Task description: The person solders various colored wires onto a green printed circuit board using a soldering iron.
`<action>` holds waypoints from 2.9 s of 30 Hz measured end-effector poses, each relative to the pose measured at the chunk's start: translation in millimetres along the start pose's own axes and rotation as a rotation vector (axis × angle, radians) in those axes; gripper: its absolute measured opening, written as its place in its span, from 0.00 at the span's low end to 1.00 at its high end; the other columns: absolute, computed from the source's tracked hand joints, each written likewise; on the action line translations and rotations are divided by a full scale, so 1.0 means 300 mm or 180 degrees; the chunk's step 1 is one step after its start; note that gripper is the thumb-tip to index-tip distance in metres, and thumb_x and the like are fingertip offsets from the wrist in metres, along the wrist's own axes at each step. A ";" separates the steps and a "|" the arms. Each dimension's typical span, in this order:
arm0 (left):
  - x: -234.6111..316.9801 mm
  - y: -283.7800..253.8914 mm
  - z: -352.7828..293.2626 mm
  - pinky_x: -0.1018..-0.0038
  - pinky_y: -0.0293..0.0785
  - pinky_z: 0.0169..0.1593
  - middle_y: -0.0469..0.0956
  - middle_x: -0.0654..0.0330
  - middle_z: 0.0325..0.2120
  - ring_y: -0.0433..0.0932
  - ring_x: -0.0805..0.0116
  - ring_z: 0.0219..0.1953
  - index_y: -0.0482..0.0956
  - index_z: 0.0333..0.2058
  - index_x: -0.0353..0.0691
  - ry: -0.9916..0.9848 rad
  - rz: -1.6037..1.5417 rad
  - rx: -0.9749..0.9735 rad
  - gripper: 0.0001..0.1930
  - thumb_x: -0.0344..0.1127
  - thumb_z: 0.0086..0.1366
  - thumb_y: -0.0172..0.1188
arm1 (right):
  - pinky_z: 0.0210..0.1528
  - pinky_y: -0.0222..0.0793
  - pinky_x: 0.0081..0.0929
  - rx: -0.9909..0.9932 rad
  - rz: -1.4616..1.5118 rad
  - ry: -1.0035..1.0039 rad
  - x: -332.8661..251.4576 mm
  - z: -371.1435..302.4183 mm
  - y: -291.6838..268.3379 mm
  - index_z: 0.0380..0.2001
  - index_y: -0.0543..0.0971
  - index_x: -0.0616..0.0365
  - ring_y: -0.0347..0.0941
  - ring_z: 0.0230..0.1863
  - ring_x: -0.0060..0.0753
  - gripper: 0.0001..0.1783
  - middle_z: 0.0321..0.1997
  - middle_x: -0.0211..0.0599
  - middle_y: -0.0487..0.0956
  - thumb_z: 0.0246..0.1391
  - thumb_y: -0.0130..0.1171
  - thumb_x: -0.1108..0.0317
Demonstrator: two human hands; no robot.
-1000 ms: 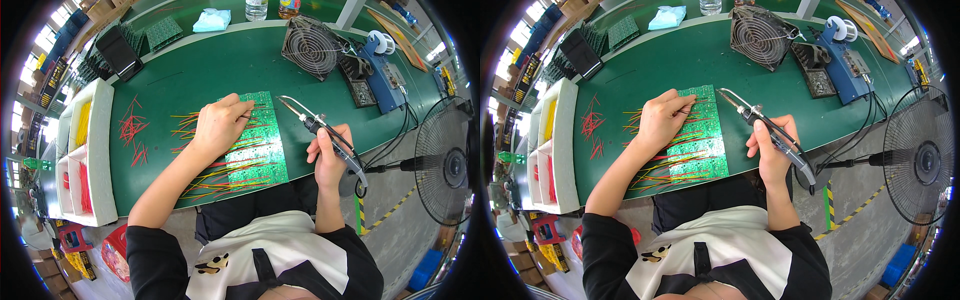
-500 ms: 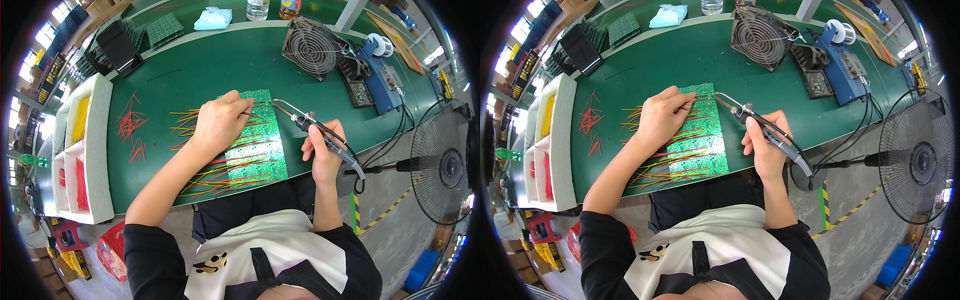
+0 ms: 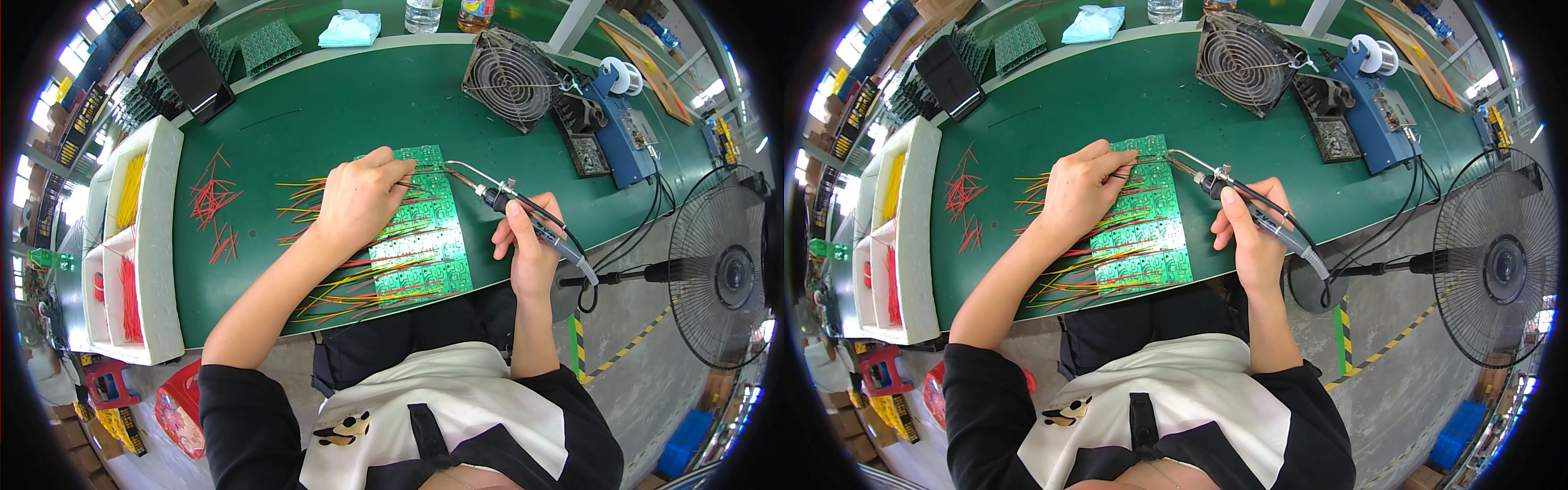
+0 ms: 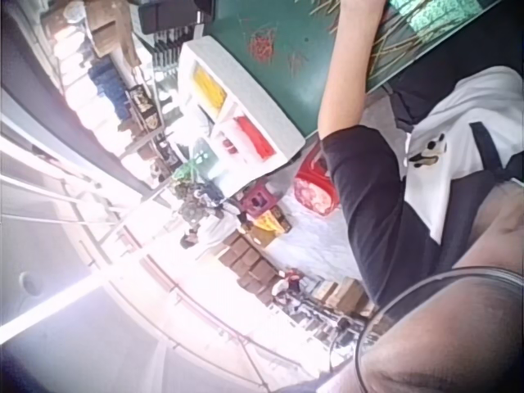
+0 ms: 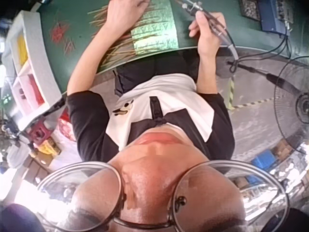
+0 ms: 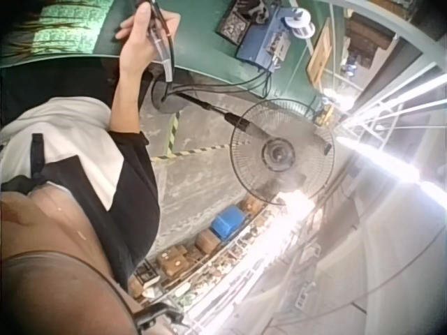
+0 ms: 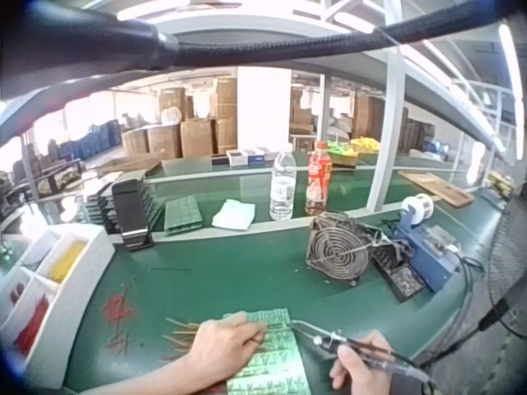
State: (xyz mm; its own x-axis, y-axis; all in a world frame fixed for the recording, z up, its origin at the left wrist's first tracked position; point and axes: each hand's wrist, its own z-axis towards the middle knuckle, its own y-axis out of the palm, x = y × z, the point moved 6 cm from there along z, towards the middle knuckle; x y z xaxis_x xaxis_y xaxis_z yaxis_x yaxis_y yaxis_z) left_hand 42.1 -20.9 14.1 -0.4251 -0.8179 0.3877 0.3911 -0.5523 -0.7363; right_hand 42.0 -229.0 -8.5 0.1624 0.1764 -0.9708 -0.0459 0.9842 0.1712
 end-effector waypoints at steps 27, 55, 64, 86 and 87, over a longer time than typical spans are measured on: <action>0.011 -0.005 0.000 0.69 0.66 0.21 0.68 0.62 0.18 0.70 0.62 0.17 0.81 0.31 0.42 0.0155 0.0166 0.0122 0.06 0.31 0.52 0.60 | 0.13 0.58 0.14 0.0086 0.0081 0.0035 -0.004 0.011 -0.018 0.25 0.66 0.60 0.64 0.10 0.20 0.11 0.14 0.37 0.72 0.52 0.58 0.69; 0.005 -0.002 -0.004 0.68 0.66 0.21 0.69 0.62 0.18 0.71 0.61 0.18 0.81 0.30 0.42 0.0120 0.0229 0.0072 0.06 0.31 0.51 0.61 | 0.14 0.61 0.14 -0.0008 0.0009 0.0093 -0.002 0.023 0.000 0.25 0.67 0.60 0.66 0.11 0.21 0.11 0.15 0.38 0.73 0.52 0.58 0.68; 0.007 -0.005 -0.004 0.69 0.66 0.20 0.68 0.63 0.18 0.70 0.61 0.17 0.81 0.29 0.43 0.0154 0.0257 0.0149 0.05 0.32 0.52 0.60 | 0.12 0.60 0.14 -0.0074 0.0257 0.0130 0.008 0.026 -0.011 0.25 0.67 0.59 0.66 0.11 0.21 0.10 0.15 0.39 0.73 0.52 0.57 0.69; -0.007 -0.167 0.035 0.71 0.69 0.25 0.72 0.62 0.20 0.74 0.63 0.22 0.79 0.28 0.42 0.0253 0.0861 0.0396 0.03 0.32 0.56 0.57 | 0.18 0.64 0.15 0.0911 -0.0046 -0.0704 -0.041 0.049 -0.139 0.30 0.66 0.62 0.67 0.13 0.21 0.11 0.17 0.38 0.73 0.51 0.59 0.72; -0.013 -0.192 0.042 0.70 0.68 0.25 0.72 0.61 0.20 0.73 0.62 0.21 0.79 0.27 0.41 0.0153 0.0898 0.0464 0.03 0.32 0.56 0.57 | 0.18 0.64 0.15 0.0942 -0.0004 -0.0770 -0.043 0.046 -0.144 0.29 0.66 0.62 0.67 0.13 0.21 0.11 0.17 0.38 0.73 0.52 0.58 0.72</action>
State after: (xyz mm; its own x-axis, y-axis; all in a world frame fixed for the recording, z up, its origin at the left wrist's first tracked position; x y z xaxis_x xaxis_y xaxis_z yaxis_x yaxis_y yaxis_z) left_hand 31.5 12.2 61.9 -0.3198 -0.9354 0.1505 0.6103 -0.3249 -0.7225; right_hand 55.4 -273.6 -1.0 0.3920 0.1393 -0.9093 0.2353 0.9404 0.2455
